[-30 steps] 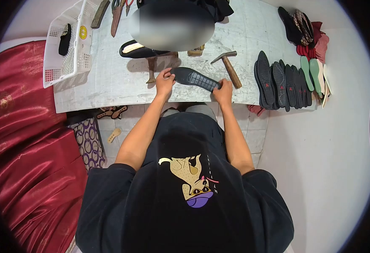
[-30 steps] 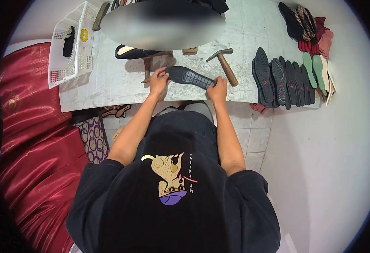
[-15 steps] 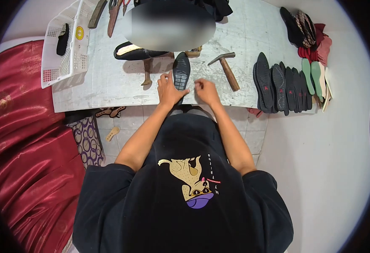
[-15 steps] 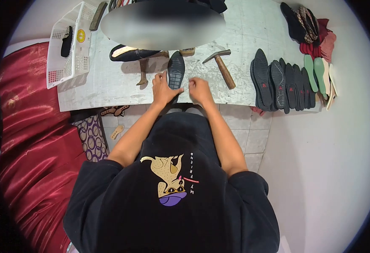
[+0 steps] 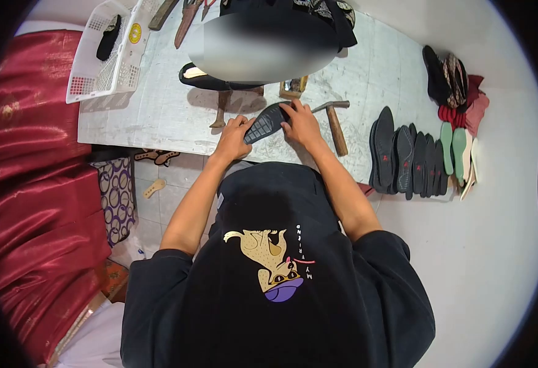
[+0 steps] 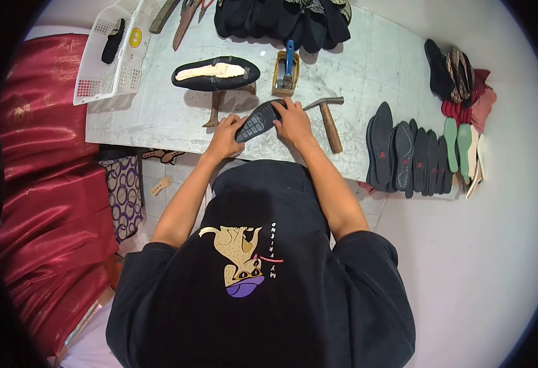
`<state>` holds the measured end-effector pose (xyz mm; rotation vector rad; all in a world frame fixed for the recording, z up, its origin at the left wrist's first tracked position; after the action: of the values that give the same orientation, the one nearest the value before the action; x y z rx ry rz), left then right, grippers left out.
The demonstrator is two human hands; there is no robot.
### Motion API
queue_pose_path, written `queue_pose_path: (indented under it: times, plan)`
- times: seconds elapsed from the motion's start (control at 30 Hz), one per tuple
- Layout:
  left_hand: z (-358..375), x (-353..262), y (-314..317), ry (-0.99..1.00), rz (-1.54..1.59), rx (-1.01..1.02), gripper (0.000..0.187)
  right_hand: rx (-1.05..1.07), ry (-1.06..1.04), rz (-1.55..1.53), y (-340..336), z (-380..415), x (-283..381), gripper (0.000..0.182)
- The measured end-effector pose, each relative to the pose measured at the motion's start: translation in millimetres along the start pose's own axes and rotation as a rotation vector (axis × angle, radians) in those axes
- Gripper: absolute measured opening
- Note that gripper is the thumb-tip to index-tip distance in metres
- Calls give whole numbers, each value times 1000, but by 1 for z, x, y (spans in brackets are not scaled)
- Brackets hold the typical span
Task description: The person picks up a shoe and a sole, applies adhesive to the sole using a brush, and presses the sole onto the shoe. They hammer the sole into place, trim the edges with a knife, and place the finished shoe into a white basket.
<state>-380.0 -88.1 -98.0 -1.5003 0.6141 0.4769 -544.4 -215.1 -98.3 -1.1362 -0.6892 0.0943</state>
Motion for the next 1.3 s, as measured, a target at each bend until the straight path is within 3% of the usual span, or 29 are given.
queue_pose_path:
  times: [0.03,0.17,0.3,0.37,0.47,0.5,0.57,0.67,0.73,0.77,0.9,0.97,1.03,1.13,1.17,1.23,1.3]
  plan:
    - [-6,0,-3,-6,2,-16,79,12,61,-11,-2,4,-11,58]
    - [-34,-6,-1,84,-5,82,78,-95,-11,88,-15,18,-22,53]
    - [-58,-10,11,225,31,120,71,29,82,154,-22,30,-35,49]
    - [-67,-9,17,236,48,129,70,-51,80,133,-25,30,-43,40]
    - [-77,-22,13,236,133,133,58,-326,37,-331,-63,5,-43,19]
    - [-80,-23,11,203,166,162,57,-299,180,-478,-68,-15,-52,18]
    - [-87,-22,12,173,196,195,56,-414,156,-540,-88,-55,-52,22]
    - [-96,-12,10,53,225,164,67,-502,77,-547,-93,-115,-40,29]
    - [-96,-1,16,-154,305,161,83,-467,164,-438,-91,-143,-34,30]
    - [-97,-2,20,-156,309,166,83,-427,241,-327,-89,-150,-33,32]
    - [-104,1,30,-214,565,-45,99,-465,189,-226,-85,-156,-27,31]
    - [-107,3,34,-261,679,-93,103,-381,194,-553,-98,-148,-27,32]
    - [-108,2,36,-253,632,-58,105,-284,260,-612,-113,-137,-17,30]
    - [-107,-1,42,-236,710,-91,103,-437,-4,-470,-128,-124,-5,26]
    - [-108,-1,43,-230,712,-83,103,-442,3,-468,-126,-123,-6,26]
    - [-110,-5,41,-199,680,-48,100,-300,-109,-412,-103,-123,-7,28]
    - [-108,-4,38,-202,688,-56,97,-298,-114,-401,-96,-121,-12,26]
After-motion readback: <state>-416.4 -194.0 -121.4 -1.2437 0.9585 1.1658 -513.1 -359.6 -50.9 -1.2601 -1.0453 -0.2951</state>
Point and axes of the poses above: each hand's wrist, its own z-axis away from the middle knuckle, its own y-axis out of the palm, x = y × z, the point moved 7 cm from there along -z, towards the middle knuckle, and after that the axes turned 14 degrees about y, right-handed, at the moved point
